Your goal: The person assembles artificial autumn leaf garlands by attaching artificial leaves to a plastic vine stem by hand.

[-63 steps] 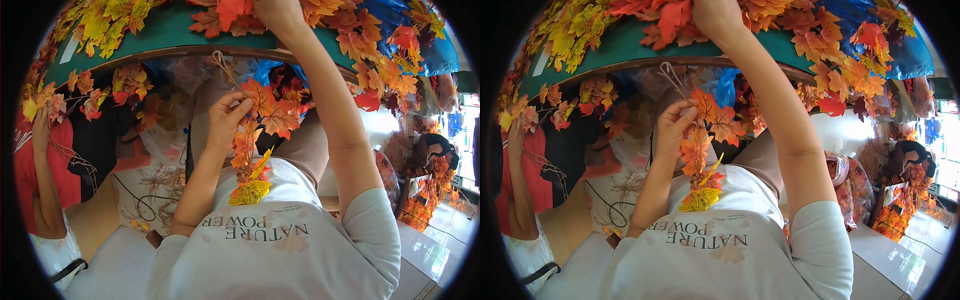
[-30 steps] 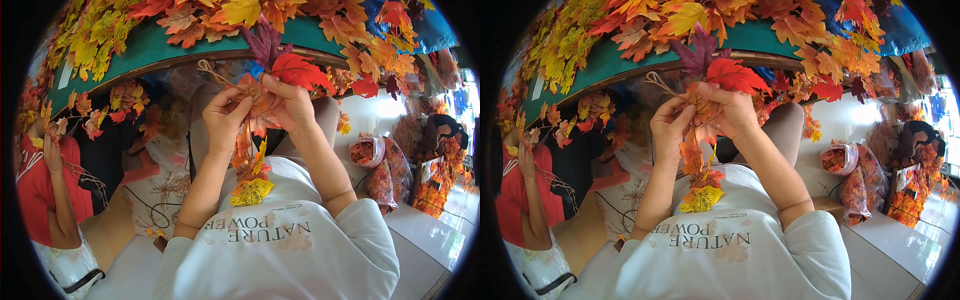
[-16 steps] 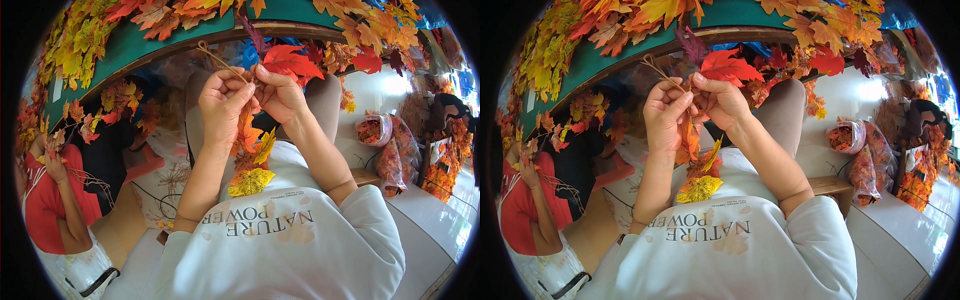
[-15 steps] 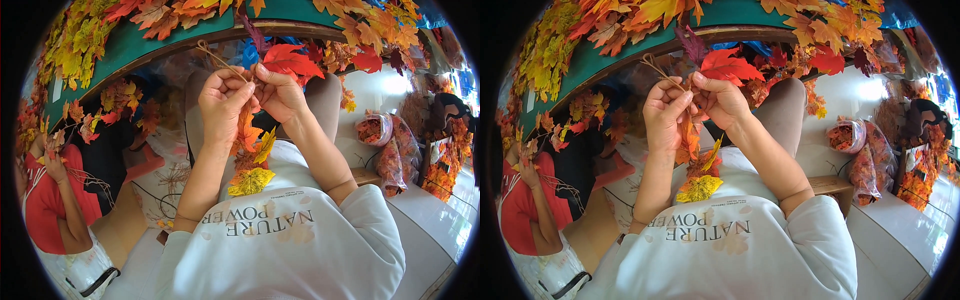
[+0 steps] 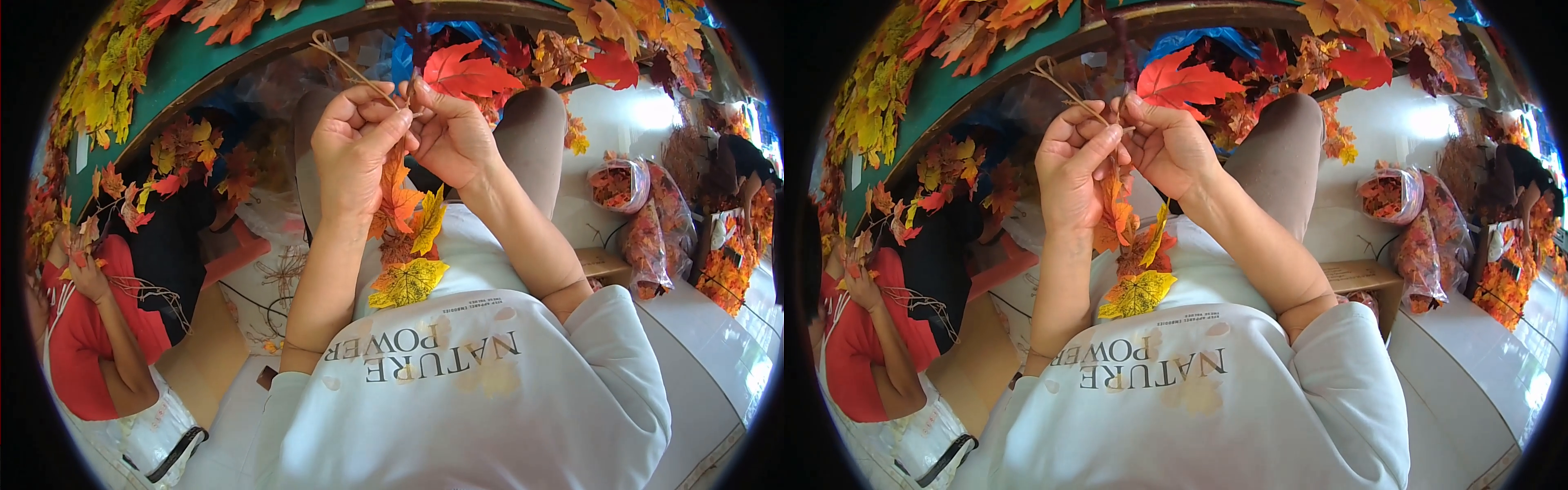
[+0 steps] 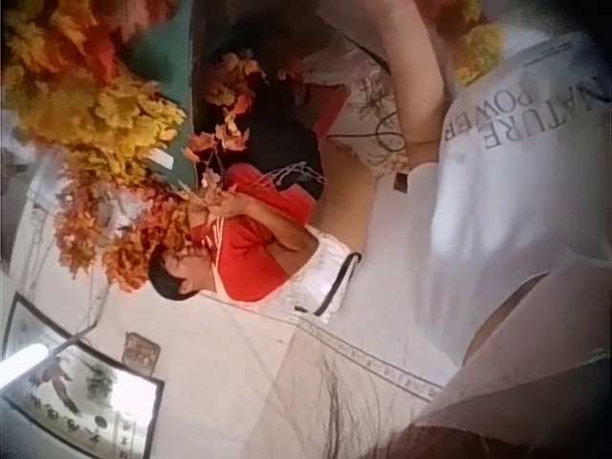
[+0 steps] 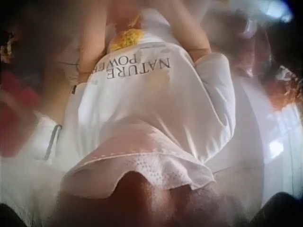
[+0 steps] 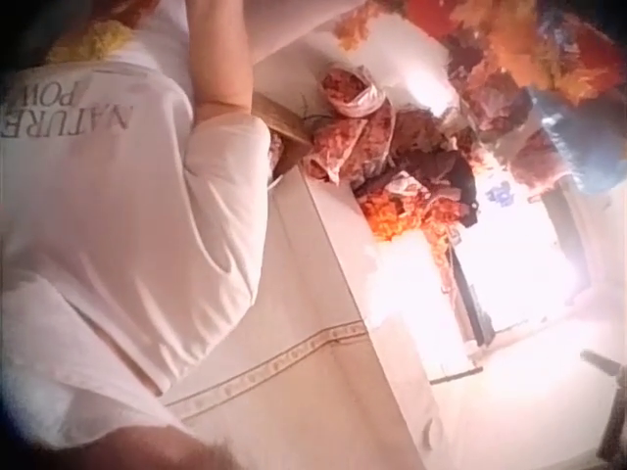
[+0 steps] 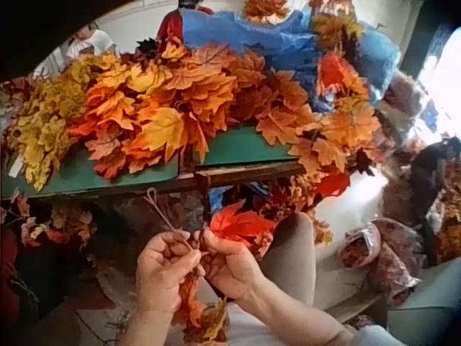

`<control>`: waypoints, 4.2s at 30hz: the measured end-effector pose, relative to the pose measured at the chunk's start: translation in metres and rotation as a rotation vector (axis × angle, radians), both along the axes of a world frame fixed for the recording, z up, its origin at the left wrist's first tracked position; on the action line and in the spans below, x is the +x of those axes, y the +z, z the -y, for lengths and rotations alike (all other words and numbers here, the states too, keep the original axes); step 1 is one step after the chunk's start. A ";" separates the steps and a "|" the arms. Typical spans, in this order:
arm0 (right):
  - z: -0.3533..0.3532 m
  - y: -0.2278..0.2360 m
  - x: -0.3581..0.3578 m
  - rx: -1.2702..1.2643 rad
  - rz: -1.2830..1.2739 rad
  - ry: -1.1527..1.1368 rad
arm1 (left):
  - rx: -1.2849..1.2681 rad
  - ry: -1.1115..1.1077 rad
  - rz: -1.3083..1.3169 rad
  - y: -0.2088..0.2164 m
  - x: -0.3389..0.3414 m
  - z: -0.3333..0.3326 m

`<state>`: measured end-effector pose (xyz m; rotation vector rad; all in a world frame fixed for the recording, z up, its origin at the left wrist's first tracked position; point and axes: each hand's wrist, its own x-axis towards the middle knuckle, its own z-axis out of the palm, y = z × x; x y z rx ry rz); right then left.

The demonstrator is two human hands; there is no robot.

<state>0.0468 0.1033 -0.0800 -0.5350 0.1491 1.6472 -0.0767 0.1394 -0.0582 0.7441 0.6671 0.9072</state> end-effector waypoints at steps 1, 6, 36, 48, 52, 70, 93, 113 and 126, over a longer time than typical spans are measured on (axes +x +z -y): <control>0.000 0.002 0.001 -0.016 -0.012 -0.013 | 0.012 -0.005 -0.028 -0.001 0.002 0.000; 0.003 -0.006 0.006 -0.009 -0.035 -0.056 | 0.029 -0.033 -0.067 -0.006 0.008 0.001; 0.008 -0.007 0.030 0.182 1.173 -0.015 | 0.057 -0.136 -0.185 -0.012 -0.002 -0.007; 0.018 -0.005 0.012 0.192 1.096 -0.095 | 0.068 -0.073 -0.143 -0.019 0.000 -0.002; 0.021 0.000 0.003 0.124 0.931 -0.160 | 0.116 -0.073 -0.226 -0.022 0.003 -0.007; 0.018 -0.015 0.016 0.265 1.210 -0.175 | 0.148 -0.056 -0.128 -0.030 -0.002 -0.003; 0.019 -0.022 0.010 0.141 1.292 0.034 | 1.131 0.114 -0.902 -0.064 -0.020 0.007; 0.009 -0.023 0.024 0.600 1.761 -0.162 | 0.169 -0.345 -0.263 -0.052 -0.053 -0.043; 0.010 0.007 0.045 1.382 2.418 -0.025 | -0.323 -0.185 0.157 -0.023 -0.015 -0.025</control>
